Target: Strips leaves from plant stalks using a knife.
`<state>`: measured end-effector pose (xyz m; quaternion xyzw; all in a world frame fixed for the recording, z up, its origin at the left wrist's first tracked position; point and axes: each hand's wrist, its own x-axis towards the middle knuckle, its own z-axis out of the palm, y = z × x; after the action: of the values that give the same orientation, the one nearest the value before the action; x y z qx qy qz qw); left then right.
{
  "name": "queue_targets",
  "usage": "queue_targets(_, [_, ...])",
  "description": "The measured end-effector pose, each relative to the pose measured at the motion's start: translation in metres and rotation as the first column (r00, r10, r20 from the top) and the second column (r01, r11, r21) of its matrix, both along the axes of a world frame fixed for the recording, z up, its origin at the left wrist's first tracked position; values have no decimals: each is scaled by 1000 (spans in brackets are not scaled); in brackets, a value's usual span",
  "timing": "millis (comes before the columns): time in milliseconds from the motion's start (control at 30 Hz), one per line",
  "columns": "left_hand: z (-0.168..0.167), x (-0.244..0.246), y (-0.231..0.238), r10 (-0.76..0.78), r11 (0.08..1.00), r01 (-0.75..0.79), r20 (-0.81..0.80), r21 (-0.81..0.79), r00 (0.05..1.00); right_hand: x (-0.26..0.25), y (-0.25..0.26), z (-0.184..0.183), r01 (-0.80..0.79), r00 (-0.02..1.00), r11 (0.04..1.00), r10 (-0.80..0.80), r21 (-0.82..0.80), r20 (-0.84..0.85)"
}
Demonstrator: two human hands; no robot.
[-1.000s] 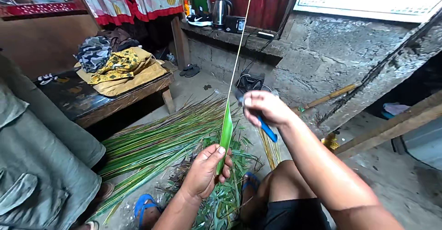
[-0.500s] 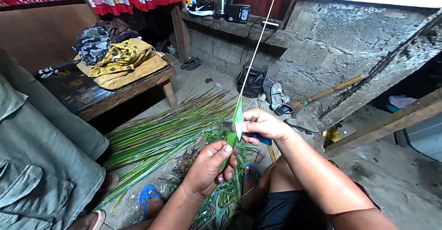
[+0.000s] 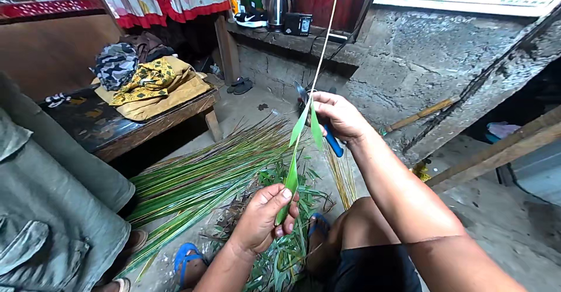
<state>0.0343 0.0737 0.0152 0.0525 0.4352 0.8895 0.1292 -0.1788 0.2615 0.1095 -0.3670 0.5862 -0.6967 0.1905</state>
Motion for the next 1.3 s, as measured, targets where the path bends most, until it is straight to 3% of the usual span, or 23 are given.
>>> queue_targets(67, [-3, -2, 1, 9, 1000, -9, 2, -24, 1000, 1, -7, 9, -15, 998, 1000, 16, -6, 56])
queue_targets(233, [-7, -2, 3, -2, 1000, 2, -42, 19, 999, -10, -14, 24, 161, 978, 987, -160, 7, 131])
queue_targets(333, [-11, -3, -3, 2, 999, 4, -132, 42, 991, -15, -10, 26, 111, 982, 994, -112, 14, 154])
queue_targets(467, [-4, -4, -6, 116, 983, -132, -128, -130, 985, -17, -6, 25, 108, 984, 993, -112, 38, 138])
queue_targets(600, [-3, -2, -1, 65, 986, -85, -139, -145, 988, -21, -5, 27, 118, 985, 993, -120, 28, 124])
queue_targets(767, [-2, -4, 4, 192, 956, -214, -121, -200, 974, -3, -9, 22, 179, 979, 975, -189, 128, 71])
queue_targets(833, [-2, -5, 3, 244, 950, -260, -107, -174, 964, 26, -5, 1, 92, 992, 978, -106, 186, 67])
queue_targets(900, [-1, -6, 2, 250, 957, -261, -94, -129, 964, 50, 0, -30, -141, 986, 972, 121, 190, 110])
queue_targets(1000, [0, -5, 5, 209, 976, -213, -80, -54, 975, 75, 1, -63, -435, 899, 893, 424, 112, 111])
queue_targets(1133, [3, 3, 11, 116, 993, -116, -85, 6, 990, 80, 2, -75, -529, 846, 849, 525, 18, 92])
queue_targets(1300, [5, 8, 12, 73, 997, -72, -69, 7, 995, 73, 6, -71, -561, 828, 824, 560, 72, 35])
